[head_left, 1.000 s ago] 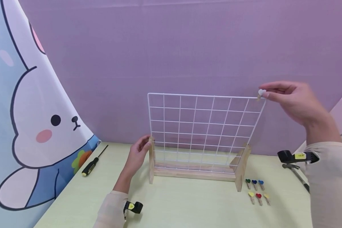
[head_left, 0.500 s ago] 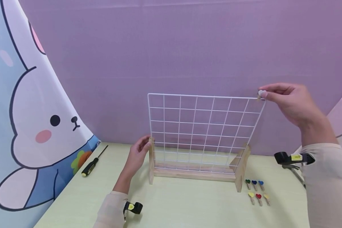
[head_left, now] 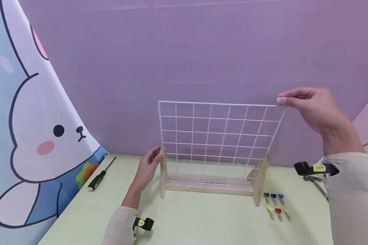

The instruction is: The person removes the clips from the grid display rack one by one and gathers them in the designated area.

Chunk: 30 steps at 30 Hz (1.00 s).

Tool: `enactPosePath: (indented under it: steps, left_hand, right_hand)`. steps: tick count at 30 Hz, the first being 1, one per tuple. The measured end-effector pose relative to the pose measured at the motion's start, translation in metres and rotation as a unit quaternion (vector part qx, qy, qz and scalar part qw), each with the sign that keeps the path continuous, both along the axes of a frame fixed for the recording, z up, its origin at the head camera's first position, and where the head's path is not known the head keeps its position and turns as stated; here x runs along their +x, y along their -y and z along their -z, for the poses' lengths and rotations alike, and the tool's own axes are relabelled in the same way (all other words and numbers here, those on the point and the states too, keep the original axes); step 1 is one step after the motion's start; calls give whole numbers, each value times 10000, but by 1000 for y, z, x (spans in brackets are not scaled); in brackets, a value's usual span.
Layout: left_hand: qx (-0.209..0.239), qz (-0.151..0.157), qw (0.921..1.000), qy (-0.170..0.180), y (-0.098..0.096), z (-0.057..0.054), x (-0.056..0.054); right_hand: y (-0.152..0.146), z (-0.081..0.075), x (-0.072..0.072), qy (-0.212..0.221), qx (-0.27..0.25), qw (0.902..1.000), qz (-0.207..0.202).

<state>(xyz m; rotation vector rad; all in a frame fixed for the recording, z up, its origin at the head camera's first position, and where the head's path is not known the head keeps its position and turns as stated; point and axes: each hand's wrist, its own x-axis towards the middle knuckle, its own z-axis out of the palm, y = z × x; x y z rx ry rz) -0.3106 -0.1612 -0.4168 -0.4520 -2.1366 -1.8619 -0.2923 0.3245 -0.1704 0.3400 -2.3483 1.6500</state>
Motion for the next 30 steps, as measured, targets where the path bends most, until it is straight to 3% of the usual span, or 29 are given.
enactPosePath:
  steps: [3, 8, 12, 23, 26, 30]
  left_hand:
    - [-4, -6, 10000, 19, 0, 0, 0]
    - [-3, -7, 10000, 13, 1, 1, -1]
    - [36, -13, 10000, -11, 0, 0, -2]
    - [-70, -36, 10000, 54, 1, 2, -4]
    - [-67, -42, 10000, 20, 2, 1, -2]
    - [-34, -43, 10000, -25, 3, 2, -2]
  right_hand:
    - [2, -2, 0, 87, -93, 9999, 17]
    - [3, -3, -1, -63, -1216, 9912, -518]
    - [0, -5, 1, -312, -1536, 9843, -807]
    - [-24, 13, 13, -367, -1532, 9844, -778]
    - [-31, 19, 15, -371, -1390, 9872, -690]
    - [-38, 29, 20, -382, -720, 9965, -203]
